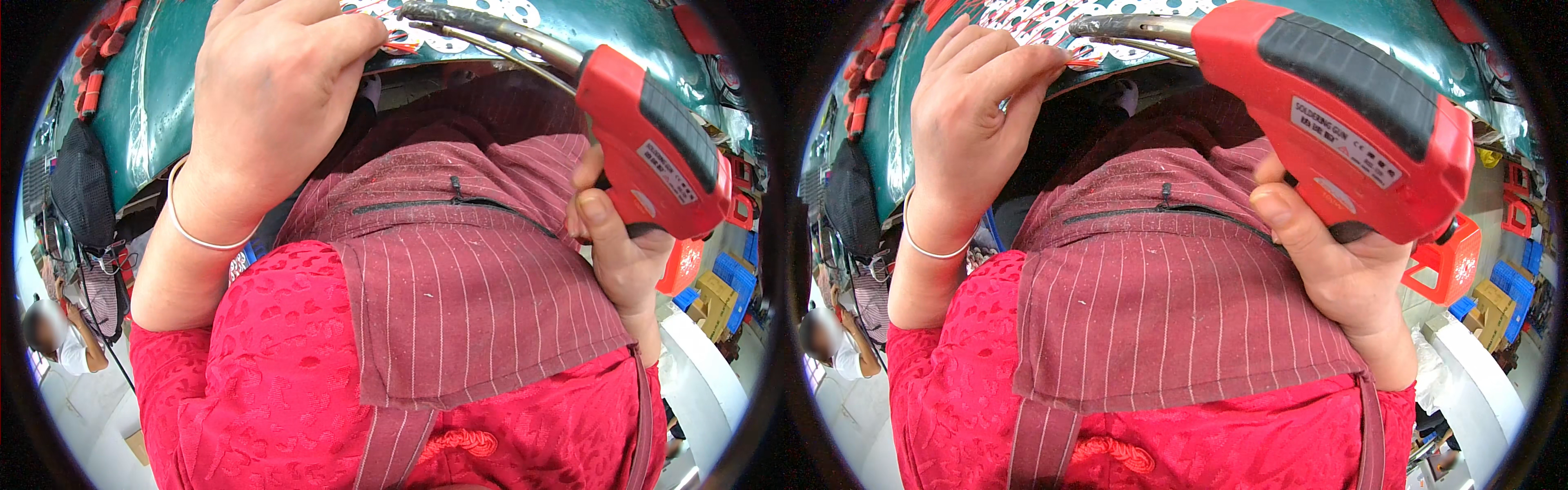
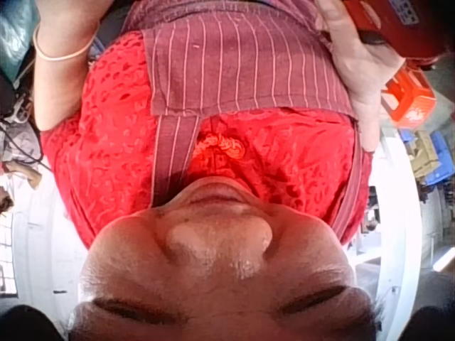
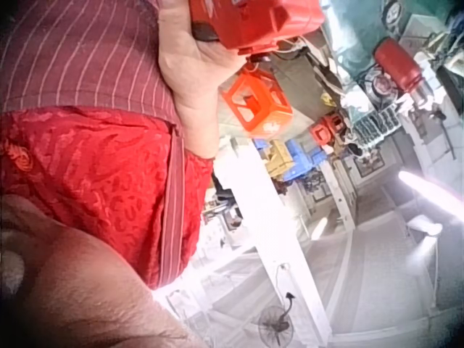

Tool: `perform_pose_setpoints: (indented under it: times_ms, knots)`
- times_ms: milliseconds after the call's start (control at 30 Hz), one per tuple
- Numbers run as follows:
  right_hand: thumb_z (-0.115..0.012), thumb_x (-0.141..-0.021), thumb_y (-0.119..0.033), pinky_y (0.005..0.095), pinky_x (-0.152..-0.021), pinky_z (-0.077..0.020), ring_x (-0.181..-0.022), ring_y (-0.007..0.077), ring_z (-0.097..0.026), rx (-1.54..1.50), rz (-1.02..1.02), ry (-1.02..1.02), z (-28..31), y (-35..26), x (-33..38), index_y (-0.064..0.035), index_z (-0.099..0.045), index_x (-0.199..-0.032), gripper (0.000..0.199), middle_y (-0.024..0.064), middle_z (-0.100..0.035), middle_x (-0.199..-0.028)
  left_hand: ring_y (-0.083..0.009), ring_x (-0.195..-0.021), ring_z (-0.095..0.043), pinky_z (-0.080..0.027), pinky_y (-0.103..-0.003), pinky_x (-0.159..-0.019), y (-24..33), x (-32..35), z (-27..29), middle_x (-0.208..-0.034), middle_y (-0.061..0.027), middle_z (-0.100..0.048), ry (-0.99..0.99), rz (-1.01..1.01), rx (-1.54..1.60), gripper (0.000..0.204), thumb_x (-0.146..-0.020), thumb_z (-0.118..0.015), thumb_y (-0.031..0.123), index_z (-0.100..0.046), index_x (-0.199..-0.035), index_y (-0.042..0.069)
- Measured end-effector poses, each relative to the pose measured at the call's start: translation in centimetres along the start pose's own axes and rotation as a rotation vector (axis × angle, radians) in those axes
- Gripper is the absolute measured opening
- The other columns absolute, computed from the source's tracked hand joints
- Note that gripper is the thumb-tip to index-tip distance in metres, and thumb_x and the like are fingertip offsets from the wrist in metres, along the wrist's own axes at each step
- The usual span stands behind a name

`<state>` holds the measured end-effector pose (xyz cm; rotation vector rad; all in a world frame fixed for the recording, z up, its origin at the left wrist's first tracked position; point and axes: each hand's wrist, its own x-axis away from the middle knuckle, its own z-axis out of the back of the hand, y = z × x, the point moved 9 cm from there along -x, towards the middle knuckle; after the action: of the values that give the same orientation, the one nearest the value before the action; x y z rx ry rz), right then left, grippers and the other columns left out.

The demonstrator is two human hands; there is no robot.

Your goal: Applying adhesive to secure wires on an array of circular components.

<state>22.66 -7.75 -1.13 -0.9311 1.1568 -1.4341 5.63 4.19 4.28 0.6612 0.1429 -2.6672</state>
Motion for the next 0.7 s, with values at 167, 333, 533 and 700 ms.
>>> perform_pose_setpoints:
  times_ms: [167,333,533,700]
  knots:
    - [-0.064,-0.087,-0.007,0.0229,-0.054,-0.0458,-0.062,0.0098,-0.054,-0.070,0.051,0.065,-0.04,-0.53,-0.35,0.0057,-0.044,-0.132,0.051,0.0194,-0.063,-0.110,-0.0249,-0.071,-0.056,-0.043,-0.036,-0.073,0.16,0.01,-0.20,-0.069,-0.0050,-0.056,-0.015,0.002,-0.025,0.011,-0.074,-0.071,0.003,-0.069,-0.083,0.009]
    - [-0.065,-0.087,-0.008,0.0228,-0.054,-0.0461,-0.062,0.0097,-0.054,-0.071,0.080,0.041,-0.13,-0.55,-0.32,0.0062,-0.045,-0.131,0.050,0.0208,-0.063,-0.113,-0.0245,-0.072,-0.057,-0.044,-0.036,-0.078,0.29,0.10,-0.14,-0.069,-0.0048,-0.056,-0.013,-0.004,-0.057,0.010,-0.075,-0.071,0.004,-0.069,-0.083,0.009]
    - [-0.065,-0.088,-0.008,0.0228,-0.054,-0.0461,-0.062,0.0096,-0.054,-0.069,0.075,0.030,-0.28,-0.63,-0.38,0.0066,-0.046,-0.131,0.049,0.0218,-0.063,-0.114,-0.0243,-0.073,-0.058,-0.044,-0.036,-0.078,0.30,0.17,-0.05,-0.070,-0.0047,-0.056,-0.003,-0.006,-0.050,0.010,-0.075,-0.071,0.004,-0.069,-0.083,0.009]
    - [-0.064,-0.088,-0.007,0.0229,-0.054,-0.0459,-0.062,0.0101,-0.054,-0.081,0.089,0.053,-0.09,-0.44,-0.27,0.0068,-0.047,-0.127,0.044,0.0190,-0.063,-0.106,-0.0244,-0.072,-0.057,-0.044,-0.036,-0.075,0.40,0.07,-0.09,-0.070,-0.0051,-0.056,-0.008,-0.010,-0.045,0.010,-0.075,-0.072,0.004,-0.069,-0.083,0.009]
